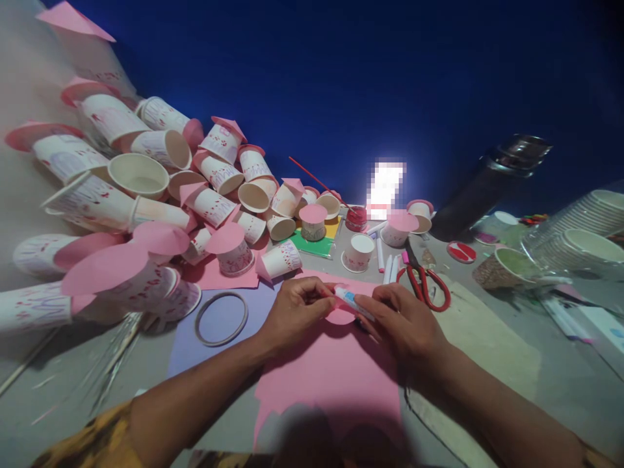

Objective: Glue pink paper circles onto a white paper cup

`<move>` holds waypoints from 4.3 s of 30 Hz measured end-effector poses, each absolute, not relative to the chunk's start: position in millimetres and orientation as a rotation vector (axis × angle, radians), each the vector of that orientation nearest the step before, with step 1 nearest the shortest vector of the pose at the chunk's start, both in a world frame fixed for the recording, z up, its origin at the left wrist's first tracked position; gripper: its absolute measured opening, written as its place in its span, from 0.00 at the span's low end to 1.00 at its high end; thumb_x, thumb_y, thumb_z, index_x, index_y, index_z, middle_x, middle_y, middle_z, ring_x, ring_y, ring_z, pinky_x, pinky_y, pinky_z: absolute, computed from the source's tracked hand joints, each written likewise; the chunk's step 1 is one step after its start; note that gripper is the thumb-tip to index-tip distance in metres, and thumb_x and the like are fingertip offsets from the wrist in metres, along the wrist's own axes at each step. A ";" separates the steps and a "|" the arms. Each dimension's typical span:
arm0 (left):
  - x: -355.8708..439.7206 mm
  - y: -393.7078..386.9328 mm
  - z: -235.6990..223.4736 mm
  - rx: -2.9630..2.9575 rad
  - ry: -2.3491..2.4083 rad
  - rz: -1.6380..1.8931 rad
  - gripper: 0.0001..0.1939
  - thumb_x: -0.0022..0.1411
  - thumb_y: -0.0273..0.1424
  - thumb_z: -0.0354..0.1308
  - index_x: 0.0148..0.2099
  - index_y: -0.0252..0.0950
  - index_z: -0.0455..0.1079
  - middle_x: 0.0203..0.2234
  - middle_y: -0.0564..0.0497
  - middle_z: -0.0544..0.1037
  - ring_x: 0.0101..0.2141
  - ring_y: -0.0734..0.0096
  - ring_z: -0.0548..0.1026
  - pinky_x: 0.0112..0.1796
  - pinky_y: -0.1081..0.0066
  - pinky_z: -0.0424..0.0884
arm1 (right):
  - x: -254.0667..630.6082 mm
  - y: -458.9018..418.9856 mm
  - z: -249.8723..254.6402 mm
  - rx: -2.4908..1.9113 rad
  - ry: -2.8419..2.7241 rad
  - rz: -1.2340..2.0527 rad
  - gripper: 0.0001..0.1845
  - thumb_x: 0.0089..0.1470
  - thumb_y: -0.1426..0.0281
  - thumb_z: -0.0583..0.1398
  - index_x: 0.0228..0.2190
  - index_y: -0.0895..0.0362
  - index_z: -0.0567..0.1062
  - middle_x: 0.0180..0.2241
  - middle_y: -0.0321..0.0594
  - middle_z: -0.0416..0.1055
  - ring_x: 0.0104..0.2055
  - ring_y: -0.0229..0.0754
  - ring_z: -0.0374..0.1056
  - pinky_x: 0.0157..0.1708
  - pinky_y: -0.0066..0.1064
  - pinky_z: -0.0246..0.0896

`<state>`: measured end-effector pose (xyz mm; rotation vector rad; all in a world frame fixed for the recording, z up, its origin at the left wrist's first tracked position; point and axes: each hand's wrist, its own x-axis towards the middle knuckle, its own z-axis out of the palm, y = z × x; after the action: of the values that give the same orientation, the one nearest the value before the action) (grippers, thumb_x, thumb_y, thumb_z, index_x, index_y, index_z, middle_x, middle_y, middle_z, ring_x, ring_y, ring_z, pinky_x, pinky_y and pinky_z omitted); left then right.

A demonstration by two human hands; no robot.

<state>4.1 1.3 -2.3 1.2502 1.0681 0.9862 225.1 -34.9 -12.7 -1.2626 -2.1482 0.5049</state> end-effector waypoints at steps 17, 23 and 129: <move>4.1 -0.4 -4.5 1.208 1.022 0.975 0.06 0.51 0.29 0.69 0.25 0.36 0.75 0.29 0.48 0.84 0.42 0.59 0.81 0.38 0.69 0.72 | 222.9 -37.0 -2.8 -1.316 -2.182 0.017 0.15 0.66 0.58 0.59 0.44 0.49 0.84 0.30 0.41 0.75 0.31 0.42 0.64 0.30 0.33 0.53; 6.1 -3.5 -2.2 1.171 0.979 0.961 0.06 0.50 0.28 0.68 0.25 0.35 0.74 0.32 0.49 0.85 0.30 0.70 0.78 0.33 0.72 0.70 | 220.2 -35.9 -0.9 -1.055 -2.155 -0.389 0.15 0.67 0.62 0.61 0.41 0.60 0.82 0.25 0.39 0.69 0.27 0.38 0.61 0.28 0.32 0.51; 6.1 -5.4 -2.2 1.158 1.144 0.634 0.13 0.44 0.36 0.69 0.22 0.33 0.71 0.18 0.55 0.69 0.22 0.77 0.62 0.25 0.73 0.55 | 206.7 -23.5 1.1 -1.454 -1.589 1.306 0.11 0.47 0.61 0.63 0.23 0.57 0.75 0.19 0.31 0.64 0.22 0.34 0.55 0.22 0.27 0.46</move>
<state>6.1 -5.4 -2.2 1.1582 1.1439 0.6345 206.7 -23.5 1.1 -1.4537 -1.5890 1.3063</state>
